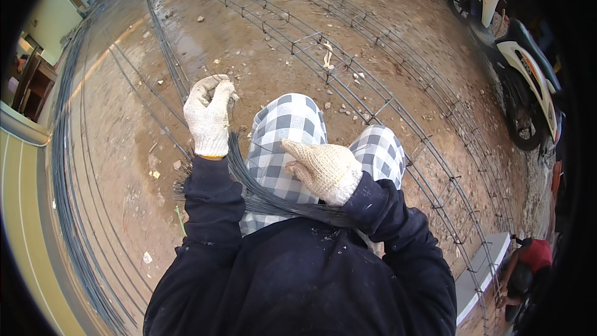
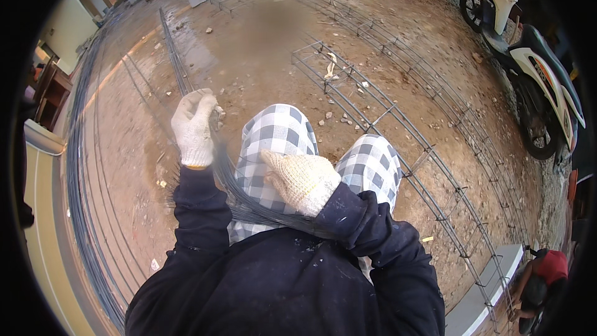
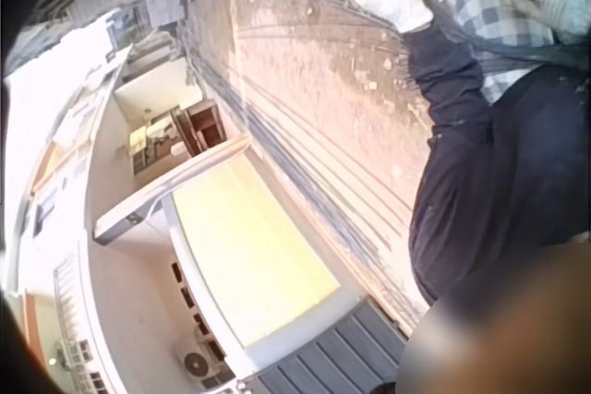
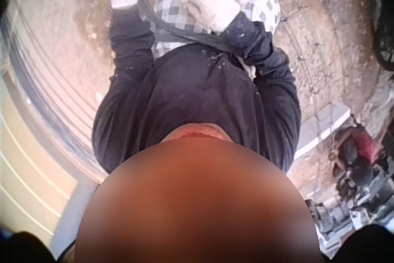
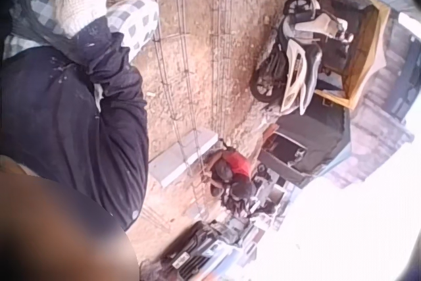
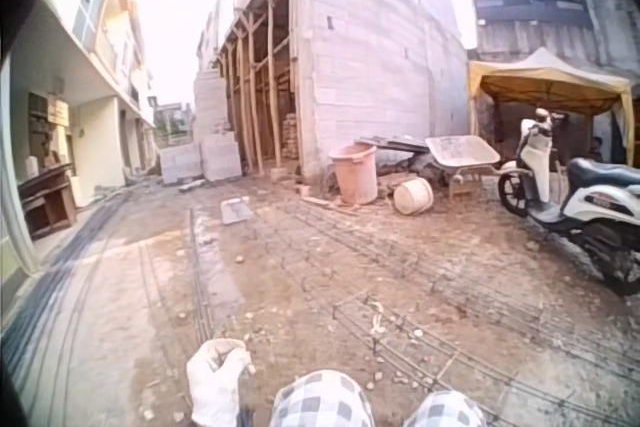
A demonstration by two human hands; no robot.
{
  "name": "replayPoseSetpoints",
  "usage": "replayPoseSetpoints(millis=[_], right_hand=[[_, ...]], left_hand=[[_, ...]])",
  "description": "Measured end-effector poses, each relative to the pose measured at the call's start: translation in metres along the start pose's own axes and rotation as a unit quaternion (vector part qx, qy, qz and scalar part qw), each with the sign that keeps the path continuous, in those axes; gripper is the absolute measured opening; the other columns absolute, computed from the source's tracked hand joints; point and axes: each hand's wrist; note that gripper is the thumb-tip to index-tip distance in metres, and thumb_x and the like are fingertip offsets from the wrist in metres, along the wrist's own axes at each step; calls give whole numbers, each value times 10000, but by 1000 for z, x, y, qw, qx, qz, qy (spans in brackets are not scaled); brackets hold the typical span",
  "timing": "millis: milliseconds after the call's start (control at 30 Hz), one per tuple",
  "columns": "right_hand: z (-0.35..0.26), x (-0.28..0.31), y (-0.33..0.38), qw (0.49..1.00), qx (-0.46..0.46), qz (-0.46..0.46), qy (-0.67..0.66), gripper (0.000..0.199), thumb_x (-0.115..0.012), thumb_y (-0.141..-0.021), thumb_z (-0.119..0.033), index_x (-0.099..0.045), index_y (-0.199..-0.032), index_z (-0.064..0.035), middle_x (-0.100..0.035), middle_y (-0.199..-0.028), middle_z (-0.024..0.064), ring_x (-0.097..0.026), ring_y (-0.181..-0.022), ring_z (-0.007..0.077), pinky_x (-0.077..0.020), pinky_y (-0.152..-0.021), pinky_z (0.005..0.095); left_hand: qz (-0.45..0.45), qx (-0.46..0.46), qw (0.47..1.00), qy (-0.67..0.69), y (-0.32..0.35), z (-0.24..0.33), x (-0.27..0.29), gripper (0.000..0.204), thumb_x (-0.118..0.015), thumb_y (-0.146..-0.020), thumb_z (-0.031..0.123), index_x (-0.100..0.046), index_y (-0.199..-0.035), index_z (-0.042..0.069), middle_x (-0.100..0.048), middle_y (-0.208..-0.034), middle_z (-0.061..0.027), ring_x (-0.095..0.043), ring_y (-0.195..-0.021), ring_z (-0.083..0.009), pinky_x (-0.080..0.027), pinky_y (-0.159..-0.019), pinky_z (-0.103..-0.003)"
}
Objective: The person sits on the ground and ties a rebar mesh using wire and pliers. They wrap wire around intersections, twist it with pliers, and cut the excess. The person also handles a bundle of wire, separating strands and preparing them for use.
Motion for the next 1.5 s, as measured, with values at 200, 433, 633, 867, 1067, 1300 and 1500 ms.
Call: replayPoseSetpoints(millis=[200, 433, 633, 867, 1067, 1300, 1500], right_hand=[[15, -22, 17, 997, -11, 40, 70, 392, -634, -898, -189, -605, -1271, -74, -708, -859, 134, -692, -787, 328, -544, -678, 431], [37, -33, 12, 974, -50, 62, -211, 270, -634, -929, -232, -671, -1154, -88, -719, -909, 145, -707, -833, 321, -558, -731, 395], [41, -40, 15, 985, -32, 113, -130, 248, -621, -930, -238, -663, -1150, -130, -704, -850, 149, -695, -784, 340, -550, -693, 428], [39, -41, 17, 988, -26, 147, 23, 258, -636, -887, -215, -649, -1138, -159, -648, -710, 124, -659, -656, 338, -513, -588, 457], [41, -36, 16, 981, 11, 191, 31, 399, -682, -845, -163, -646, -1237, -94, -679, -801, 144, -672, -736, 341, -527, -659, 444], [41, -32, 17, 965, -26, 185, -185, 362, -613, -885, -93, -655, -1240, -42, -723, -996, 164, -711, -820, 247, -545, -744, 346], [47, -22, 19, 923, -110, 143, -339, 315, -593, -911, -85, -665, -1205, 4, -730, -966, 127, -673, -732, 145, -528, -686, 279]], left_hand=[[13, 104, 962, 253, -7, -40, 25, 127, -668, -916, 82, -645, -1029, 26, -712, -933, -122, -682, -704, -233, -601, -697, -365], [69, 184, 914, 354, -22, -65, 32, 139, -635, -939, 70, -598, -1037, -21, -628, -946, -100, -636, -876, -228, -567, -827, -365], [78, 104, 960, 246, -13, -68, 20, 125, -650, -926, 70, -606, -1043, 59, -684, -887, -92, -680, -744, -220, -601, -689, -360], [84, 55, 985, 138, -14, -60, 11, 117, -666, -905, 63, -639, -1019, 48, -660, -835, -48, -649, -677, -154, -559, -626, -299], [57, 130, 960, 243, -11, -54, 20, 147, -661, -920, 79, -621, -1061, 68, -655, -895, -81, -646, -732, -198, -547, -649, -320], [-103, 75, 927, 352, -6, -47, 30, 230, -593, -965, 106, -600, -1191, 63, -663, -1016, -100, -674, -851, -230, -567, -732, -360], [-82, 76, 950, 293, -10, -57, 37, 375, -597, -967, 115, -541, -1332, 53, -663, -1055, -117, -682, -880, -233, -576, -740, -353]])
Point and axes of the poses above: each hand's wrist, its own y-axis away from the middle knuckle, its own x-axis out of the back of the hand, z = x × y
